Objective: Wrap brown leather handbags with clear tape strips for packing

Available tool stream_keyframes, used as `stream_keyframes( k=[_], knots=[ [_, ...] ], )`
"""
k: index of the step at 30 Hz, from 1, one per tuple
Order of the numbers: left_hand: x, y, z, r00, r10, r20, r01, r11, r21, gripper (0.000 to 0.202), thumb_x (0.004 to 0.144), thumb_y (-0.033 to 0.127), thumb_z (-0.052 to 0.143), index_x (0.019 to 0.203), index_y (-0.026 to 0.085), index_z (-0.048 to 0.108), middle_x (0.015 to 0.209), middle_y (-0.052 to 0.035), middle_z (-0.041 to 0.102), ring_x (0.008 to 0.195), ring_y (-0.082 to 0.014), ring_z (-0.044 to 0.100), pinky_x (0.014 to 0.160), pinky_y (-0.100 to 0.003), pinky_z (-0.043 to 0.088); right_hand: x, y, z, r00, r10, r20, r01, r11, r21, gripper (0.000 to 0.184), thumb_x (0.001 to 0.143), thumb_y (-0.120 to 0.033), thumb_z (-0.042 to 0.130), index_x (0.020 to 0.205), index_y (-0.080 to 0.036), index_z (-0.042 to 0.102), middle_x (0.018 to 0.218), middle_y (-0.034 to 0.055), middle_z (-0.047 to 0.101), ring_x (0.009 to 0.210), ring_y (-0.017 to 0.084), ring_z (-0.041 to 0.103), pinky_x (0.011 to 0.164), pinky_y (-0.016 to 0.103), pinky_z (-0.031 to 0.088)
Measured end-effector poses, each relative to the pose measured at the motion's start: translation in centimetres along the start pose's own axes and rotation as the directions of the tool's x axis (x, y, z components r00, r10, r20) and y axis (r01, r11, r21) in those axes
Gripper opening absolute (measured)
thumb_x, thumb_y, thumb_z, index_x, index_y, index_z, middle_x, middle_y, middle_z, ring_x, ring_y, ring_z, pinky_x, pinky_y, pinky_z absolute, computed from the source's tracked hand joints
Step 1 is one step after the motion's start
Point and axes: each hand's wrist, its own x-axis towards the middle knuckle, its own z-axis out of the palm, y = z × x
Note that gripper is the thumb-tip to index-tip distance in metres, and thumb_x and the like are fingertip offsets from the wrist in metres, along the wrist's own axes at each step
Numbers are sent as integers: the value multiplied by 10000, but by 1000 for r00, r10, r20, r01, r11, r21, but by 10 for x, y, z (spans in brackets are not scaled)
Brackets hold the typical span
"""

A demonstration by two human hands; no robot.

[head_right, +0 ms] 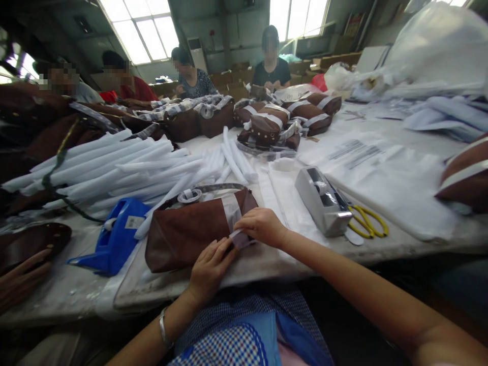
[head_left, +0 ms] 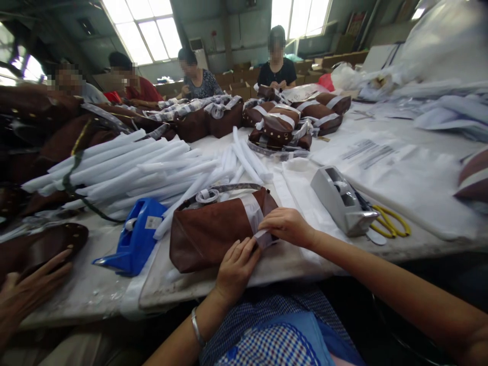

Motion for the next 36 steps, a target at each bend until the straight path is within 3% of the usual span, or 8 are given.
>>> stream_keyframes(
  k=[10, 20, 24, 27, 29, 31, 34, 36],
  knots=[
    [-4, -2, 4, 1000, -10, -12, 10, 1000, -7, 332, 966, 76, 480, 1222, 181, 663, 1288, -39, 689, 1168, -172, 650, 1060, -315, 508, 10, 2, 18, 987, 113, -111, -111, 993, 29, 198, 954, -390, 631, 888, -228, 725, 868, 25, 723, 831, 168, 646, 779, 278, 525],
    [13, 1, -10, 987, -9, 159, -1, 998, 63, 522, 951, 108, 512, 1458, 226, 489, 1474, -55, 543, 1111, -179, 651, 978, -298, 556, 19, 6, 23, 925, 355, -135, -366, 928, -64, 144, 842, -316, 778, 854, -223, 669, 823, 3, 659, 802, 173, 641, 699, 271, 517],
    [19, 6, -11, 974, -105, 201, 91, 993, 78, 614, 901, 61, 553, 1485, 226, 453, 1471, -36, 547, 1009, -166, 653, 880, -256, 586, 4, 7, 4, 902, 354, -249, -401, 899, -175, 130, 920, -222, 650, 1047, -239, 674, 1005, 56, 704, 947, 231, 663, 808, 350, 555],
    [20, 10, -11, 968, -142, 206, 134, 990, 51, 674, 876, 9, 522, 1506, 225, 417, 1485, -22, 532, 1038, -168, 637, 896, -249, 581, -34, 11, -33, 881, 297, -368, -411, 866, -285, 278, 952, -219, 570, 1218, -251, 644, 1206, 79, 686, 1128, 273, 623, 999, 442, 510],
    [18, 11, -11, 965, -164, 207, 161, 987, 32, 700, 865, -15, 487, 1517, 225, 398, 1493, -13, 522, 1075, -177, 626, 914, -259, 577, -69, 18, -64, 826, 306, -474, -494, 798, -345, 301, 944, -259, 580, 1238, -248, 646, 1293, 85, 652, 1232, 294, 570, 1099, 491, 437],
    [16, 11, -10, 965, -176, 194, 176, 984, 17, 721, 856, -28, 452, 1527, 226, 377, 1495, -4, 519, 1093, -191, 622, 915, -277, 579, -104, 28, -93, 731, 359, -581, -629, 685, -368, 286, 926, -326, 595, 1180, -227, 683, 1341, 109, 620, 1299, 318, 517, 1147, 528, 371],
    [14, 10, -7, 973, -161, 168, 163, 987, -3, 728, 854, -23, 427, 1537, 220, 356, 1500, -1, 512, 1109, -211, 618, 918, -304, 579, -145, 45, -124, 517, 559, -648, -834, 499, -234, 330, 878, -460, 597, 998, -191, 747, 1334, 153, 613, 1319, 352, 494, 1155, 555, 331],
    [13, 10, -6, 975, -150, 167, 152, 988, -4, 720, 860, -12, 424, 1540, 215, 351, 1515, 2, 491, 1129, -217, 612, 927, -311, 575, -160, 54, -132, 364, 715, -597, -902, 431, -33, 380, 838, -532, 611, 909, -193, 768, 1335, 150, 617, 1318, 356, 499, 1154, 541, 329]
  ],
)
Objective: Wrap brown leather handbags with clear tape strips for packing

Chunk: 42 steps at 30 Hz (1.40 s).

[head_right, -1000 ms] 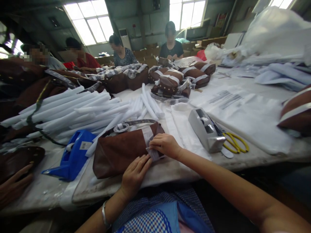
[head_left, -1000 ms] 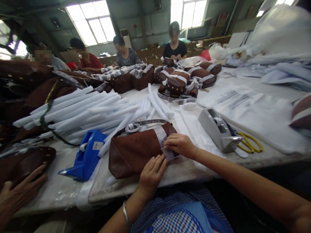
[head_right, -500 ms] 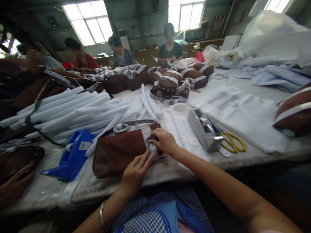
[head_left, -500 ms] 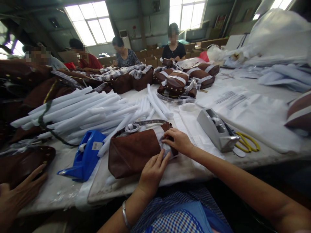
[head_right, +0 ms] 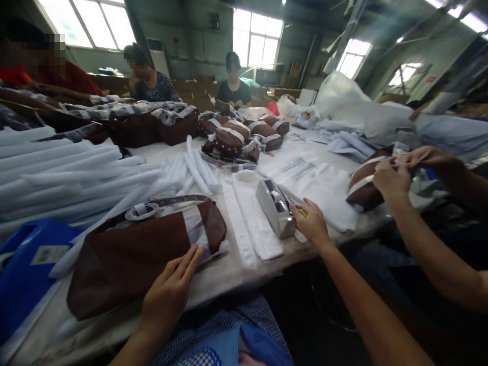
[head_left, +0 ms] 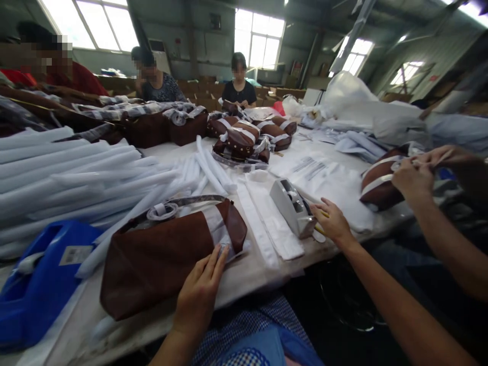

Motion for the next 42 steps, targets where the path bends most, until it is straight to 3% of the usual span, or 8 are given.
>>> stream_keyframes(
  k=[8, 16, 24, 31, 34, 36, 38, 42],
  knots=[
    [-1, 0, 0, 1000, 4, -10, -4, 1000, -2, 691, 848, -23, 409, 1500, 204, 435, 1506, -2, 502, 1141, -214, 611, 954, -305, 566, 3, -9, 17, 953, 188, 237, -275, 867, 416, 441, 669, -607, 785, 795, -185, 801, 1334, 125, 644, 1192, 336, 623, 962, 422, 539],
    [-1, 1, 2, 999, 2, -41, -2, 1000, 4, 710, 828, -42, 402, 1492, 206, 447, 1494, 20, 514, 1135, -212, 613, 938, -308, 579, -29, -53, -16, 951, 305, 51, -254, 677, 691, 344, 600, -479, 900, 810, -225, 799, 1338, 73, 647, 1235, 303, 604, 1053, 394, 514],
    [-4, -2, 3, 999, 1, 40, -2, 1000, 25, 716, 852, -32, 401, 1522, 220, 386, 1549, 38, 440, 1199, -196, 582, 1008, -296, 534, -89, -26, -26, 810, 450, 376, -570, 453, 686, 441, 634, -533, 881, 900, -192, 793, 902, 62, 765, 783, 170, 721, 789, 269, 622],
    [-2, -3, 2, 1000, 1, 12, -1, 1000, -9, 778, 848, -34, 397, 1573, 204, 243, 1532, 22, 471, 1164, -190, 590, 974, -295, 531, -78, 31, -9, 945, 279, 169, -321, 887, 331, 424, 747, -576, 741, 915, -190, 796, 762, 54, 749, 627, 199, 679, 662, 353, 595],
    [-2, -4, 3, 1000, -6, -15, 5, 999, -37, 772, 866, -29, 390, 1579, 209, 218, 1515, 29, 495, 1131, -188, 595, 960, -299, 516, -74, 39, -30, 989, -56, 139, 43, 995, 89, 284, 877, -436, 626, 960, -222, 795, 862, 67, 769, 777, 255, 724, 754, 400, 590],
    [-2, -5, 4, 1000, -21, -20, 19, 998, -64, 755, 884, -19, 391, 1581, 213, 212, 1502, 30, 511, 1112, -190, 596, 947, -307, 504, -73, 30, -49, 906, -373, 199, 394, 916, -78, 288, 960, -306, 503, 1024, -249, 778, 967, 62, 769, 875, 248, 728, 795, 388, 582],
    [-2, -6, 4, 999, -33, -16, 31, 995, -93, 744, 896, -11, 399, 1581, 216, 215, 1478, 23, 539, 1092, -193, 596, 925, -315, 495, -69, 9, -65, 753, -585, 300, 640, 757, -132, 318, 985, -198, 456, 1087, -259, 751, 1006, 52, 763, 909, 221, 719, 813, 353, 569],
    [-1, -7, 4, 997, -82, 2, 81, 988, -134, 753, 897, -4, 447, 1575, 245, 235, 1366, 7, 640, 994, -189, 606, 806, -329, 485, -57, -54, -66, 423, -794, 436, 888, 460, -24, 280, 992, -132, 480, 1137, -228, 699, 991, 48, 756, 877, 184, 682, 800, 312, 526]
  ],
)
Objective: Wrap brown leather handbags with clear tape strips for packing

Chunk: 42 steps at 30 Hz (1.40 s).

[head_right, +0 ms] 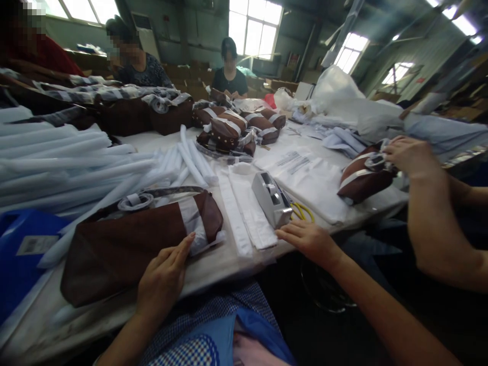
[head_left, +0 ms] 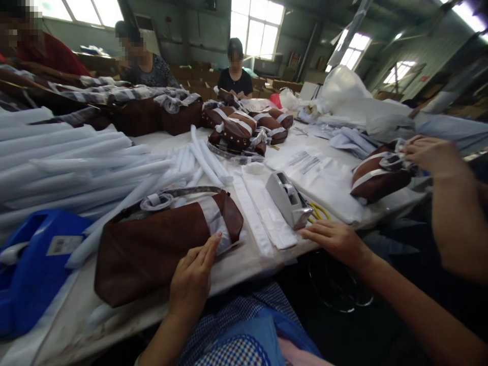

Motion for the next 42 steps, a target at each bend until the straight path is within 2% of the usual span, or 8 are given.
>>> stream_keyframes(
  k=[5, 10, 16, 21, 32, 34, 37, 42],
  knots=[
    [2, 2, 0, 996, -83, 23, 84, 996, -35, 806, 850, -33, 493, 1566, 250, 253, 1208, -16, 715, 944, -182, 596, 754, -322, 455, 89, -29, 4, 959, -276, 65, 261, 948, 183, 196, 1001, -223, 508, 962, -182, 696, 802, 43, 710, 721, 165, 606, 678, 298, 440],
    [2, 6, 1, 990, -139, 31, 141, 989, -54, 840, 825, -55, 496, 1566, 248, 242, 1153, -16, 721, 936, -167, 587, 750, -304, 446, 169, -41, 36, 893, -427, 145, 361, 869, 338, 283, 990, -356, 529, 813, -206, 691, 737, 21, 677, 709, 152, 600, 606, 282, 367],
    [0, 8, 3, 987, -156, 34, 158, 986, -51, 816, 861, -33, 504, 1570, 263, 227, 1178, -21, 713, 943, -162, 584, 744, -300, 443, 246, -45, 69, 756, -519, 398, 439, 854, 279, 211, 894, -325, 632, 740, -200, 704, 794, 25, 723, 701, 160, 613, 550, 286, 284],
    [-2, 6, 5, 992, -124, 39, 125, 991, -42, 821, 866, -38, 508, 1572, 261, 215, 1323, -15, 665, 1008, -164, 584, 777, -307, 458, 282, -51, 76, 645, -521, 559, 526, 833, 170, 175, 860, -381, 663, 859, -243, 770, 818, 26, 754, 691, 177, 625, 539, 286, 268],
    [-6, 4, 7, 997, -60, -44, 59, 998, -26, 664, 921, 11, 491, 1522, 267, 369, 1384, -12, 626, 1067, -167, 618, 835, -293, 499, 311, -71, 79, 591, -446, 672, 505, 854, 124, 308, 741, -527, 784, 671, -227, 779, 626, 38, 718, 565, 168, 598, 564, 283, 369],
    [-6, 4, 7, 997, -67, -36, 66, 998, -23, 651, 922, 12, 503, 1512, 264, 390, 1394, -15, 617, 1077, -170, 617, 840, -292, 495, 316, -72, 81, 600, -443, 667, 506, 855, 113, 352, 733, -543, 786, 622, -210, 756, 589, 41, 696, 571, 176, 609, 579, 285, 391],
    [-6, 5, 7, 997, -78, -30, 77, 997, -26, 642, 924, 12, 507, 1503, 269, 405, 1407, -8, 606, 1090, -164, 613, 839, -286, 490, 327, -59, 83, 694, -368, 618, 445, 895, 34, 401, 734, -569, 779, 640, -180, 746, 590, 61, 684, 651, 212, 654, 614, 288, 422],
    [-6, 6, 6, 996, -78, -32, 76, 996, -40, 672, 914, -10, 501, 1517, 259, 376, 1420, 13, 594, 1085, -155, 611, 826, -281, 491, 323, -20, 70, 908, 22, 417, 15, 996, -85, 330, 858, -424, 715, 809, -101, 763, 815, 164, 740, 809, 296, 707, 682, 334, 477]
  ],
)
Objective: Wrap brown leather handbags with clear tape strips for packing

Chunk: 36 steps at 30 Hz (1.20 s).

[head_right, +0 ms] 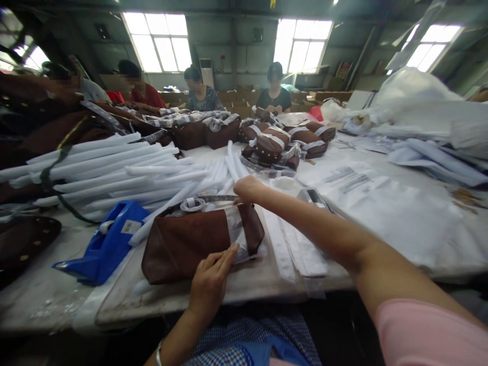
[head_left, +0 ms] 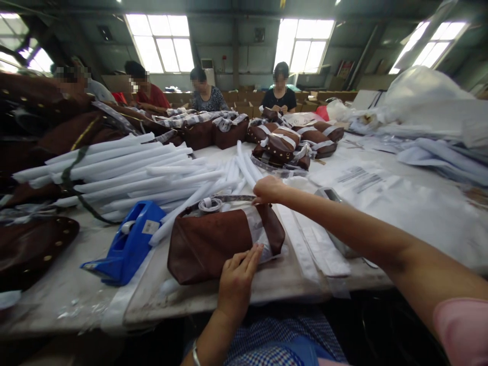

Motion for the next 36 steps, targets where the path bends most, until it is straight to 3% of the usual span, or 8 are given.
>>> stream_keyframes(
  k=[4, 7, 11, 20, 25, 31, 34, 36],
  knots=[
    [-1, 0, 1, 1000, -7, -16, 7, 1000, -10, 660, 920, -8, 482, 1516, 257, 380, 1403, -6, 606, 1081, -159, 623, 820, -284, 501, -55, -11, 30, 980, 48, -195, -29, 995, 101, 327, 1036, -315, 433, 1187, -171, 685, 1144, 132, 719, 1033, 245, 685, 832, 347, 521],
    [-3, -1, 4, 999, 11, -42, -11, 1000, -1, 591, 943, 30, 491, 1485, 258, 438, 1391, -18, 616, 1089, -166, 630, 840, -297, 508, -99, -35, 74, 881, -167, -442, 308, 912, 270, 437, 1003, -351, 528, 1413, -201, 527, 1412, 120, 587, 1331, 253, 522, 1120, 446, 411],
    [-7, -5, 6, 994, 75, -81, -75, 997, 14, 440, 982, 107, 499, 1398, 244, 546, 1399, -14, 611, 1160, -175, 615, 910, -314, 502, -124, -49, 109, 891, -165, -422, 298, 915, 272, 746, 959, -495, 574, 1564, -171, 280, 1585, 150, 357, 1479, 309, 308, 1201, 555, 283],
    [-10, -10, -1, 977, 181, -115, -174, 982, 70, 300, 1000, 148, 481, 1257, 169, 634, 1265, -64, 699, 1130, -170, 650, 953, -301, 514, -146, -86, 129, 855, -153, -495, 304, 922, 238, 732, 965, -315, 588, 1579, -164, 219, 1572, 139, 376, 1457, 307, 353, 1198, 549, 313],
    [-25, -29, -36, 956, 292, -4, -285, 938, 196, 388, 1006, 141, 441, 1373, 180, 560, 1359, -63, 642, 1273, -183, 571, 1136, -382, 422, -142, -74, 135, 838, -178, -515, 322, 924, 205, 697, 954, -92, 490, 1579, -221, 211, 1551, 93, 419, 1434, 271, 401, 1184, 547, 343],
    [-56, -68, -87, 985, 172, 20, -167, 913, 373, 476, 982, 83, 457, 1423, 245, 525, 1318, -63, 659, 1233, -204, 593, 1178, -459, 355, -157, -74, 135, 794, -90, -601, 314, 908, 279, 662, 930, -26, 458, 1533, -279, 357, 1504, 69, 495, 1404, 265, 449, 1168, 560, 369],
    [-63, -77, -86, 989, 145, 1, -133, 906, 403, 471, 960, 64, 498, 1372, 276, 580, 1232, -47, 694, 1141, -187, 630, 1114, -392, 428, -177, -113, 134, 785, 91, -612, 350, 750, 560, 492, 953, -106, 522, 1396, -318, 554, 1317, 61, 666, 1214, 235, 630, 1066, 442, 514],
    [-63, -78, -80, 994, 106, -14, -91, 909, 406, 479, 943, 60, 532, 1361, 288, 592, 1204, -32, 705, 1089, -177, 641, 1076, -350, 455, -183, -144, 132, 870, 272, -411, 263, 449, 854, 354, 957, -215, 575, 1299, -293, 618, 1197, 76, 720, 1060, 233, 706, 971, 409, 585]
  ],
)
